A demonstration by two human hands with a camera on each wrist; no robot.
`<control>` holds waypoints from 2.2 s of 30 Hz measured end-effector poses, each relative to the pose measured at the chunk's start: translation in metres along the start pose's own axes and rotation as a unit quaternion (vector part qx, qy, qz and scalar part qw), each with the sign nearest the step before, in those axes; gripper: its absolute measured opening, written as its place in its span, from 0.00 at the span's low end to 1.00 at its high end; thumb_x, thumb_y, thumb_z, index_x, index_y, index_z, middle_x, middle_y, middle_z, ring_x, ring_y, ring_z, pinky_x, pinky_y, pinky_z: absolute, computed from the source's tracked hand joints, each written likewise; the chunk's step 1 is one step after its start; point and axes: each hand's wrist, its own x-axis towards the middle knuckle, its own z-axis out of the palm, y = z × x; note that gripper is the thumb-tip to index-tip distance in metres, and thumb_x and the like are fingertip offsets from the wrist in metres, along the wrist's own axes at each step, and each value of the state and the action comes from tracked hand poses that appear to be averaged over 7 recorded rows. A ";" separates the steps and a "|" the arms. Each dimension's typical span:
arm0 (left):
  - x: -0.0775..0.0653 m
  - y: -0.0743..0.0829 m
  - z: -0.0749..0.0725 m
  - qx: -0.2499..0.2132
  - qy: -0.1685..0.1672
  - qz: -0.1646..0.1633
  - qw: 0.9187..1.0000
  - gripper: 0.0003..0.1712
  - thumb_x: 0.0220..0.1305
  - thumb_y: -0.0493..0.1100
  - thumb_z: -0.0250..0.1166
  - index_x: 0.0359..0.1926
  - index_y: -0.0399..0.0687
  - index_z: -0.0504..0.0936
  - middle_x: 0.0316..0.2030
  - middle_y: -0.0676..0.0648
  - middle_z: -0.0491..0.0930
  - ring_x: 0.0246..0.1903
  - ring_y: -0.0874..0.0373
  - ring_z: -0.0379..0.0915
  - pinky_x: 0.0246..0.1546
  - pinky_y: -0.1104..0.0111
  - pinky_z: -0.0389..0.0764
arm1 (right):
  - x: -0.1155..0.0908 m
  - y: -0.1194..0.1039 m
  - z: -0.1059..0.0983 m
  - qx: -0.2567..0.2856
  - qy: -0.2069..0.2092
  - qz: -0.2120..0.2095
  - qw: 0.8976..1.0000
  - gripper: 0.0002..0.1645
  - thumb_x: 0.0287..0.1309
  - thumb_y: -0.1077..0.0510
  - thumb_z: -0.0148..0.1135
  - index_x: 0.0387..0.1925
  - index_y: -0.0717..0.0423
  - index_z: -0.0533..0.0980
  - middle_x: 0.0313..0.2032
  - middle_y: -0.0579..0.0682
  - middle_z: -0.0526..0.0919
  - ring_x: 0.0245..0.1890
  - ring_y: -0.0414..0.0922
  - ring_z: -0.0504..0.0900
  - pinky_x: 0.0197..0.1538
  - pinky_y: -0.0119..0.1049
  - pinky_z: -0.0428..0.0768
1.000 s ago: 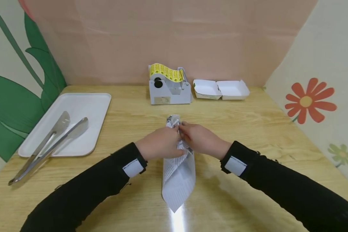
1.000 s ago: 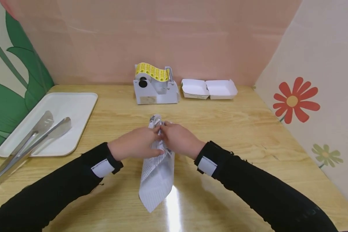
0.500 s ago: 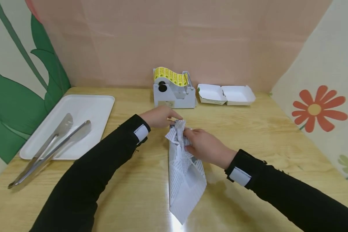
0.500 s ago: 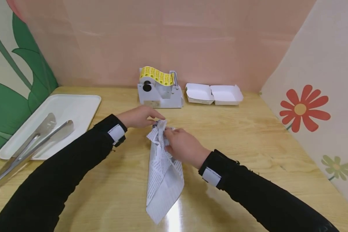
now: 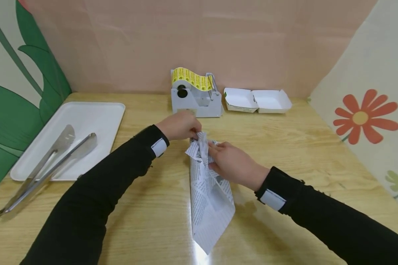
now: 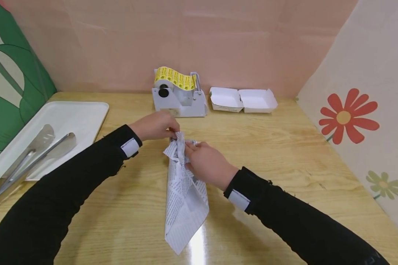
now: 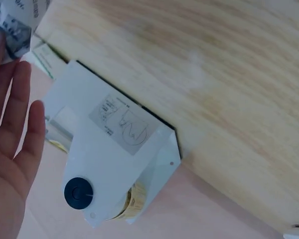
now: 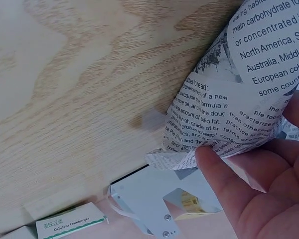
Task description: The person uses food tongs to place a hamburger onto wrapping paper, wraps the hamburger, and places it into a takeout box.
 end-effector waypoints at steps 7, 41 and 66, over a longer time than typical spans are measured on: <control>-0.009 0.001 0.008 0.043 0.045 0.012 0.998 0.05 0.67 0.38 0.66 0.34 0.41 0.84 0.30 0.48 0.83 0.30 0.56 0.78 0.37 0.64 0.78 | 0.002 0.000 0.000 -0.020 0.008 -0.013 1.000 0.28 0.61 0.57 0.68 0.55 0.74 0.74 0.55 0.68 0.79 0.48 0.58 0.82 0.58 0.50 0.74; -0.040 0.005 0.021 0.150 0.133 0.118 0.973 0.09 0.67 0.26 0.57 0.37 0.44 0.76 0.24 0.47 0.73 0.23 0.56 0.66 0.25 0.65 0.72 | 0.008 -0.006 -0.004 -0.041 -0.041 -0.018 0.998 0.33 0.66 0.55 0.64 0.64 0.73 0.68 0.62 0.66 0.72 0.38 0.53 0.83 0.56 0.47 0.73; -0.021 0.047 0.003 0.043 0.003 0.113 0.993 0.08 0.60 0.36 0.72 0.40 0.49 0.87 0.32 0.50 0.81 0.36 0.54 0.77 0.43 0.63 0.76 | 0.007 0.006 -0.010 0.023 -0.046 -0.030 0.998 0.15 0.63 0.56 0.66 0.45 0.63 0.79 0.16 0.46 0.73 0.27 0.48 0.77 0.47 0.46 0.76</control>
